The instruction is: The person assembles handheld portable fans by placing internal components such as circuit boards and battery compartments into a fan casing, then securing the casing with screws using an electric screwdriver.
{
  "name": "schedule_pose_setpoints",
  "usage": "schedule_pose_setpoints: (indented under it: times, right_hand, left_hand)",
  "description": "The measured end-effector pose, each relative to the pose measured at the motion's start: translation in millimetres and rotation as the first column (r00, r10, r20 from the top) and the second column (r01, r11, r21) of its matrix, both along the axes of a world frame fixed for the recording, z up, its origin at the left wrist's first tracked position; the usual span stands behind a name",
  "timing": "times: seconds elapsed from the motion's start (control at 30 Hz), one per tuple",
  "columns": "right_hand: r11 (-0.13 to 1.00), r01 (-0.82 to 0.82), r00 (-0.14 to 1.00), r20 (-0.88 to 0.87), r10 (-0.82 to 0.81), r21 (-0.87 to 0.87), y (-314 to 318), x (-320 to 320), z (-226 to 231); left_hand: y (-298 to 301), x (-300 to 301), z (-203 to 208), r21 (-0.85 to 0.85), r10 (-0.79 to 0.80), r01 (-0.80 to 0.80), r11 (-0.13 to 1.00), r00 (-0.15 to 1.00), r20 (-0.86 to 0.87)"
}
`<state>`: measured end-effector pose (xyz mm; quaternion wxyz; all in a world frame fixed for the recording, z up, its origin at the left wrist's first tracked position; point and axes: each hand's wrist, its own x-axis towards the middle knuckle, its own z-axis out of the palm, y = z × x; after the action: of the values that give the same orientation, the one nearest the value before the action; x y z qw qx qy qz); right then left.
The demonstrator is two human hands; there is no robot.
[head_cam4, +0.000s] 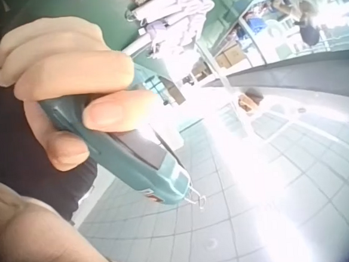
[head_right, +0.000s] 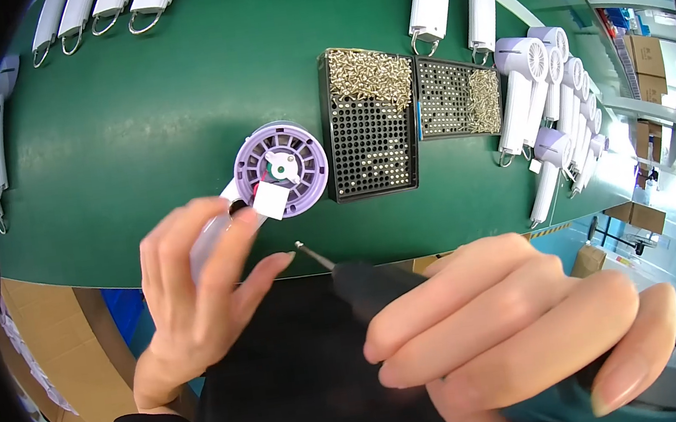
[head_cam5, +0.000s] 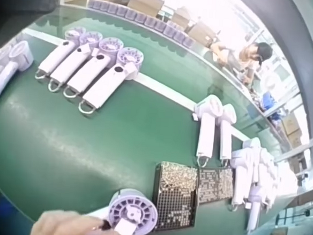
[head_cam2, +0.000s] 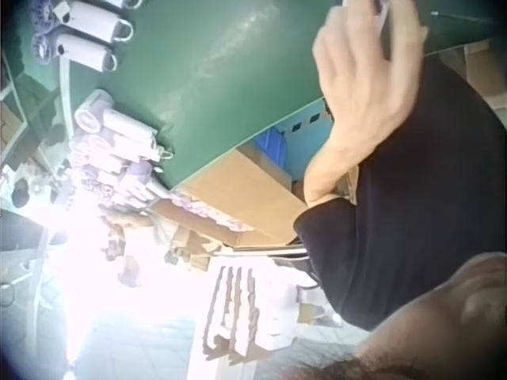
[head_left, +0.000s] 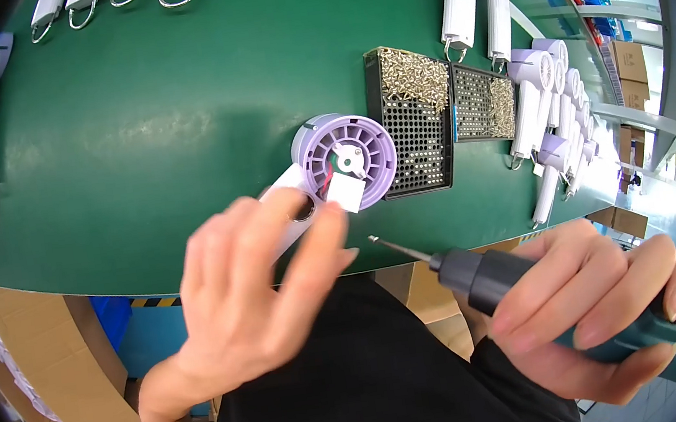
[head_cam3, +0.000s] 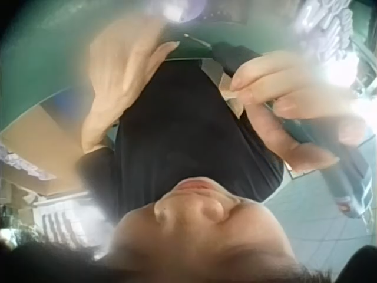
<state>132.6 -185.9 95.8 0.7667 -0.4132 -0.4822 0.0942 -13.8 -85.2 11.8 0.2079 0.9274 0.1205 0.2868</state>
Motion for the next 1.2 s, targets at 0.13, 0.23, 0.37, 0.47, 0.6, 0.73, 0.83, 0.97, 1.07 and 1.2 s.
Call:
schedule_pose_setpoints:
  times: [0.13, 0.23, 0.37, 0.47, 0.6, 0.73, 0.83, 0.97, 1.07, 1.2]
  right_hand:
    - [0.996, 0.080, 0.997, 0.019, -0.079, -0.043, -2.2, 5.6, 0.7]
    - [1.000, 0.020, 0.999, 0.027, -0.020, 0.002, 0.4, 10.6, 0.8]
    - [0.996, 0.000, 0.999, 0.046, 0.004, -0.092, -4.2, 13.9, -0.1]
    - [0.993, -0.002, 0.999, 0.046, 0.007, -0.121, 1.1, 11.1, -1.3]
    - [0.981, -0.018, 0.998, 0.058, 0.030, -0.194, 3.7, 12.2, -1.1]
    - [0.979, 0.001, 0.997, 0.077, 0.015, -0.204, 5.8, 11.3, -2.2]
    - [0.986, 0.000, 0.997, 0.071, 0.012, -0.170, 6.4, 12.4, -3.6]
    - [0.990, -0.004, 0.998, 0.063, 0.013, -0.140, 6.4, 14.2, -2.8]
    - [0.983, -0.010, 0.997, 0.071, 0.023, -0.184, 7.5, 11.1, -1.6]
    - [0.961, -0.052, 0.995, 0.070, 0.073, -0.272, 10.2, 13.8, -1.2]
  left_hand:
    - [0.1, -9.2, -17.2, -0.286, -0.011, -0.023, 0.958, 0.993, -0.117]
    - [-4.6, -8.8, -22.5, -0.173, -0.005, -0.035, 0.984, 0.975, -0.222]
    - [-5.7, -7.6, -20.9, -0.040, 0.035, -0.047, 0.998, 0.965, -0.260]
    - [-1.1, -6.3, -5.2, -0.070, -0.001, -0.023, 0.997, 0.946, -0.325]
    - [1.5, -5.5, -2.5, -0.115, -0.034, -0.009, 0.993, 0.931, -0.364]
    - [-0.4, -5.5, -7.2, -0.111, -0.020, -0.022, 0.994, 0.932, -0.363]
    - [-0.8, -5.7, -17.7, -0.113, 0.032, -0.063, 0.992, 0.965, -0.259]
    - [2.6, -6.3, -9.0, -0.109, -0.039, 0.009, 0.994, 0.961, -0.275]
    - [0.0, -7.2, -5.6, -0.121, -0.039, -0.001, 0.993, 0.945, -0.323]
    - [2.5, -4.2, -6.9, -0.080, -0.015, -0.011, 0.997, 0.946, -0.325]
